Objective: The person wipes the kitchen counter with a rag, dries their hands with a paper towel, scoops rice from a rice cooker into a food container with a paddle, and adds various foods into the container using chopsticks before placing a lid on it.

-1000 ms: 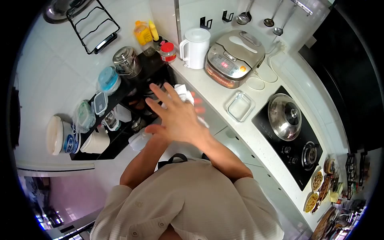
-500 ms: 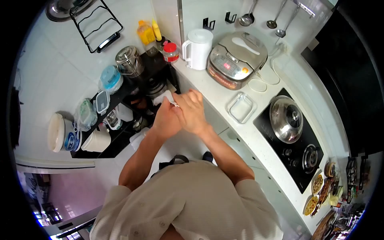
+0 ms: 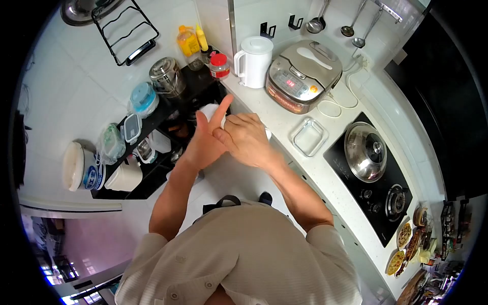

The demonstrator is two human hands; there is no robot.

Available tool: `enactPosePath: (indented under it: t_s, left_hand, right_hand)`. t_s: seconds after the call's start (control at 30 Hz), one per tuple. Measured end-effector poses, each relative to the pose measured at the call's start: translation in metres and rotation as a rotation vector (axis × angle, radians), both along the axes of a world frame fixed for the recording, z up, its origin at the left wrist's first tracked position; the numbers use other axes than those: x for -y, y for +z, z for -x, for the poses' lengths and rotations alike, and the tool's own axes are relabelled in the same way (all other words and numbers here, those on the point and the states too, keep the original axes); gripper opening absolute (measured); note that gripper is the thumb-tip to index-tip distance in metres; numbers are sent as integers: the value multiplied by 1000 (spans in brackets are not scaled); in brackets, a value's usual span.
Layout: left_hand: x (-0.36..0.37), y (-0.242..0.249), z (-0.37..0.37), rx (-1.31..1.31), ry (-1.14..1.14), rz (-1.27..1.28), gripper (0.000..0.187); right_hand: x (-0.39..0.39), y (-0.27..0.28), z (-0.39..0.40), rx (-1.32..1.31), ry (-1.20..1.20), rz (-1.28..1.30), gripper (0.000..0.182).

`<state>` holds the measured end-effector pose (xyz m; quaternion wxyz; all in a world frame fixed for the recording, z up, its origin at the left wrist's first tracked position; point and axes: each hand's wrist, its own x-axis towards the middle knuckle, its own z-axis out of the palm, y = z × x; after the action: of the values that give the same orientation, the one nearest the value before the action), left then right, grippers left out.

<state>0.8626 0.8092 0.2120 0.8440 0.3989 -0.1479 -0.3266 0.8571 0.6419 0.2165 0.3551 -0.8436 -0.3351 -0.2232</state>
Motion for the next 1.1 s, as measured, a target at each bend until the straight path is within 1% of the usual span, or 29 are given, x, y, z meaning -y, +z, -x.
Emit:
enactPosePath:
  t_s: [0.03, 0.07, 0.1, 0.17, 0.2, 0.27, 0.3, 0.37, 0.4, 0.43, 0.47, 0.5, 0.53, 0.57, 0.6, 0.63, 0.67, 0.7, 0.77, 0.8, 0.83, 0.9, 0.93, 0.97, 1.0, 1.03, 1.07, 1.1]
  left_hand:
    - [0, 1, -1, -12, -12, 23, 91]
    - [-1, 11, 1, -19, -34, -24, 85]
    - [-1, 10, 0, -17, -34, -28, 85]
    - [-1, 2, -4, -123, -55, 116, 87]
    - [1, 0, -6, -118, -53, 119, 87]
    - [0, 1, -5, -19, -63, 52, 90]
    - [-1, 4, -5, 17, -66, 29, 91]
    - [-9, 19, 0, -19, 14, 119, 92]
    - [-14, 19, -2, 65, -20, 81, 99]
    - [-12, 19, -2, 62, -23, 77, 99]
    - [-7, 18, -4, 123, -1, 15, 100]
    - [0, 16, -5, 178, 18, -45, 102]
    - [9, 7, -13, 251, 198, -84, 99]
    - [10, 4, -19, 254, 192, -83, 99]
    - [8, 3, -22, 173, 162, -51, 100]
    - [6, 4, -26, 99, 139, -17, 100]
    - [8, 5, -29, 52, 191, -36, 103]
    - [4, 6, -27, 49, 193, -38, 103]
    - [-6, 30, -21, 242, 80, -147, 107]
    - [-13, 30, -23, 277, 79, -156, 108]
    - [-13, 30, -20, 279, 90, -153, 108]
    - [-9, 31, -11, 264, 173, 25, 109]
    - [-1, 23, -12, 293, 147, 30, 111]
    - [11, 16, -14, 348, 200, -136, 113]
    - [16, 14, -13, 344, 243, -136, 110]
    - [18, 15, -14, 346, 290, -137, 108]
    - [16, 17, -18, 351, 295, -134, 108]
    - [11, 20, -23, 184, 256, -99, 105]
  right_hand:
    - [-1, 0, 2, -12, -20, 56, 22]
    - [-3, -1, 4, -25, -41, 109, 20]
    - [-3, -2, 5, -24, -41, 105, 20]
    - [1, -5, 5, 178, -60, 90, 20]
    - [4, -8, 2, 184, -58, 92, 20]
    - [11, -13, -1, 375, -27, -171, 23]
    - [18, -12, 1, 382, -25, -171, 23]
    - [29, -5, 14, -407, -517, -632, 24]
    - [30, -6, 13, -414, -518, -636, 24]
    - [32, -7, 9, -612, -389, -635, 25]
    - [34, -5, 5, -798, -254, -628, 26]
    - [24, -7, 11, -797, -262, -632, 26]
    - [1, -7, 22, -503, -226, -415, 26]
    - [-13, -8, 28, -209, -185, -197, 26]
    - [-15, -9, 32, -210, -190, -198, 26]
    - [-17, -11, 32, -16, -202, -157, 27]
    - [-17, -11, 33, 80, -204, -137, 27]
    - [-17, -12, 34, 177, -210, -118, 28]
    - [0, -12, 36, -414, -334, -477, 27]
    - [11, -10, 31, -515, -391, -624, 29]
    - [15, -10, 27, -521, -342, -788, 29]
    - [12, -17, 27, -724, -241, -856, 28]
    - [3, -30, 31, -669, -211, -652, 25]
    - [-17, -21, 35, -613, -183, -447, 22]
    - [-29, -7, 45, -365, -304, -210, 17]
    - [-28, -4, 50, -362, -308, -211, 17]
    - [-26, -3, 53, -259, -282, -190, 16]
    - [-24, -2, 54, -159, -249, -168, 16]
